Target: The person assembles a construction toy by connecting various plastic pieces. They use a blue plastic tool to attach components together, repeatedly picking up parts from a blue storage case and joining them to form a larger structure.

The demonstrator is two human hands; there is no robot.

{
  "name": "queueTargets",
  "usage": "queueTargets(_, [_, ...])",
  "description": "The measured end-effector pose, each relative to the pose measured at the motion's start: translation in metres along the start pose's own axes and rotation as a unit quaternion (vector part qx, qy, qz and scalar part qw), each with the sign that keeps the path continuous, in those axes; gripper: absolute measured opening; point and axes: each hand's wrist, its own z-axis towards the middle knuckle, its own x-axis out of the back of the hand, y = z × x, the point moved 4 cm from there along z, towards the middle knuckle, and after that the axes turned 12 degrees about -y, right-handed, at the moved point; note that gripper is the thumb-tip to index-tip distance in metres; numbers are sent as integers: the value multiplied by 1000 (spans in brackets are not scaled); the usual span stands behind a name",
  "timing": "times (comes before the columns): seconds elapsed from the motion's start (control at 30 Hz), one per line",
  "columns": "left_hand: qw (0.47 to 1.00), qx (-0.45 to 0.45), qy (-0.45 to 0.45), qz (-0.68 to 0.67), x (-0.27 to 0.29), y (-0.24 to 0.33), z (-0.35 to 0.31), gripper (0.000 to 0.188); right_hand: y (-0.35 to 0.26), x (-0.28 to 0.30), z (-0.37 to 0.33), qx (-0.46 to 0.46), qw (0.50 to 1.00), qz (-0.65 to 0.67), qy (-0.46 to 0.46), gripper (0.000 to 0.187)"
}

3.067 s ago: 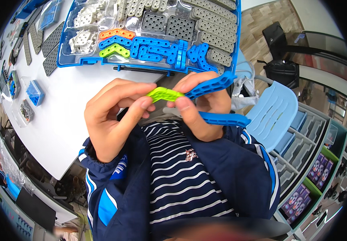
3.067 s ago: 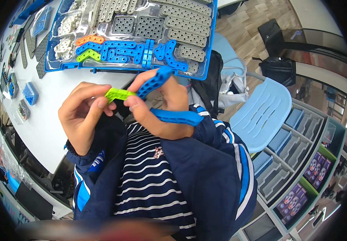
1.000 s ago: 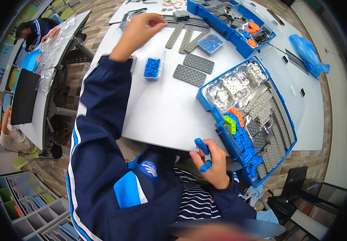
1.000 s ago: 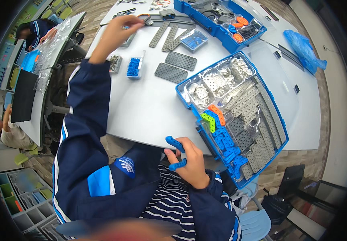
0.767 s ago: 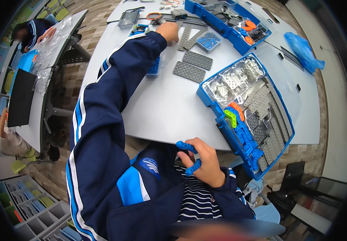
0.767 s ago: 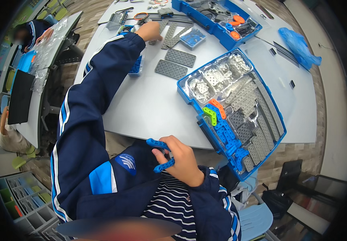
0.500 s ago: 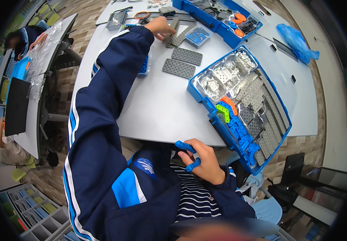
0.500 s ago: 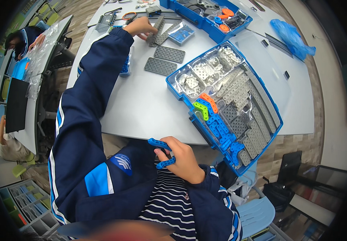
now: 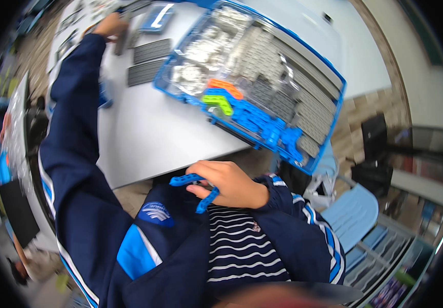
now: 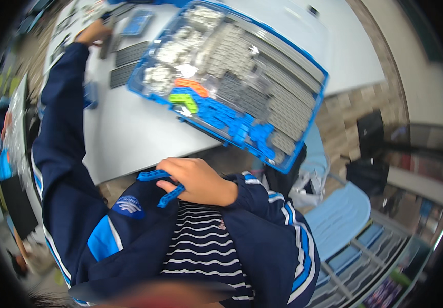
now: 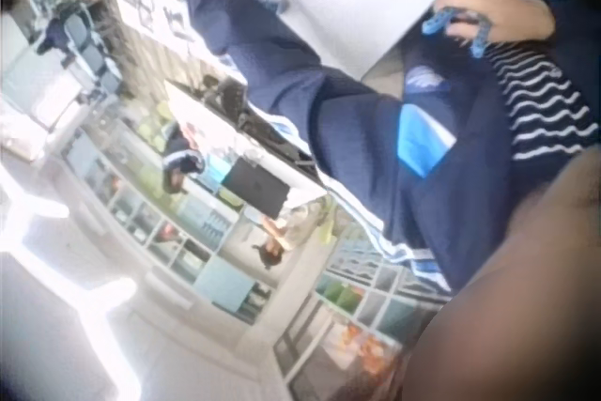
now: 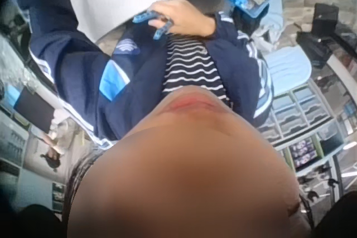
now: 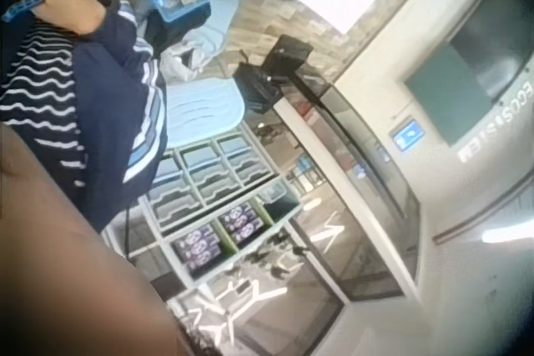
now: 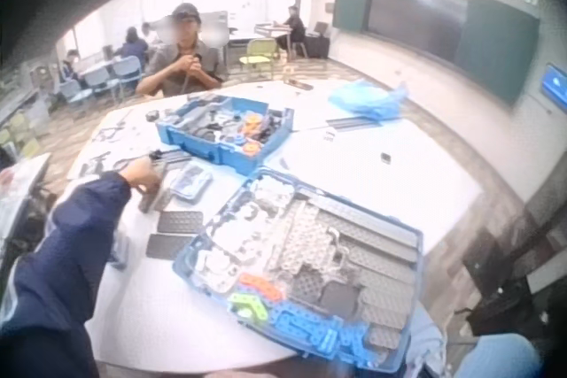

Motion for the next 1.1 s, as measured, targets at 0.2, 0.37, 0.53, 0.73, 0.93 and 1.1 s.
queueTargets(0.2, [999,-16,-33,23,-9,18,14,47,10,5,-6,28,1000,5,10,25])
queueTargets(0.37, [997,-10,-8,71,-19,19,24,49,16,6,-12,40,999,2,23,27])
queueTargets(0.53, [998,-2,-27,64,-14,3,32,45,12,18,-19,52,998,5,32,27])
queueTargets(0.73, [995,43,-85,21,-13,7,21,36,-24,48,-54,107,987,116,15,28])
queueTargets(0.93, [997,-4,-33,67,-16,23,15,42,-26,69,-69,96,987,122,38,23])
queueTargets(1.1, [985,-9,-75,157,-18,20,24,50,-21,69,-64,63,991,117,22,23])
